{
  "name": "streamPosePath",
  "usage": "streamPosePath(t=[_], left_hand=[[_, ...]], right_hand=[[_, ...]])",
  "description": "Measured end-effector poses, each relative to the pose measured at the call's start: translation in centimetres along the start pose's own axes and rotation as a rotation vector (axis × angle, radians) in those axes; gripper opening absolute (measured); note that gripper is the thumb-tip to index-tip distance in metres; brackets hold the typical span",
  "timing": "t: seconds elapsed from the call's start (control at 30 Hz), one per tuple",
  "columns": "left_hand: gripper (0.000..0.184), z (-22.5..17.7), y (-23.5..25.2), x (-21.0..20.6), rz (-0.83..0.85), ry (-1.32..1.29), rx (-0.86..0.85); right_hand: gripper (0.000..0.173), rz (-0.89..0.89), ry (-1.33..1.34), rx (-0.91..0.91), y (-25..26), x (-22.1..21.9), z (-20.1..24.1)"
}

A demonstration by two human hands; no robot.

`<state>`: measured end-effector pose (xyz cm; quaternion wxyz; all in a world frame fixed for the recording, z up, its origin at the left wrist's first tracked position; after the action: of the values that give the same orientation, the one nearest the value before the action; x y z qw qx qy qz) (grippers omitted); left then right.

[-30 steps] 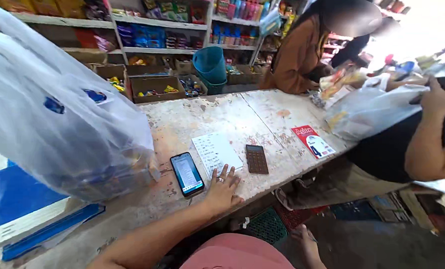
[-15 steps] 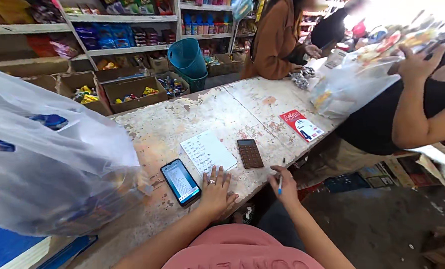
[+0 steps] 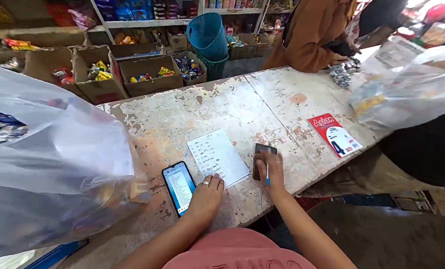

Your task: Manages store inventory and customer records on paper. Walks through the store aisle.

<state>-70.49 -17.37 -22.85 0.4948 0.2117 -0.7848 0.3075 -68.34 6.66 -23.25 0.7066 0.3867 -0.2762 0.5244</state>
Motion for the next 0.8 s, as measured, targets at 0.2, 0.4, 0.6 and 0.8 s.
streamPosePath(t=[0.2,0.4,0.6,0.8], left_hand=[[0.035,-0.5,0.1,-0.6,-0.142,0.085,-0.004],[0.030,-0.1,0.3,-1.6,-0.292,0.166,-0.051],[0.030,-0.6,0.5,-2.3,-0.283,0.237,-0.030],[0.029,-0.4,0.5,-2.7,-0.324,0.231,-0.046]], right_hand=[[0.035,0.279,0.808,-0.041,6.4,-4.2,5.0],[0.027,0.208,0.750,-0.143,8.3,-7.4,5.3],[0.031,0.291,0.499,-0.135,8.4,-7.2,5.3],[0.031,0.283,0.430,-0.076,8.0,-8.0,5.2]])
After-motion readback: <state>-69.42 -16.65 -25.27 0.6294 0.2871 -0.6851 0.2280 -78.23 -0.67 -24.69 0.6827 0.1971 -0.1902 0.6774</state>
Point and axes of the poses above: each hand's wrist, its own y-axis towards the middle knuckle, its own x-axis out of the back of the hand, z = x × y, the point moved 1 cm from there along y, towards the middle knuckle, and after that the axes turned 9 degrees about z, right-handed, at the moved point
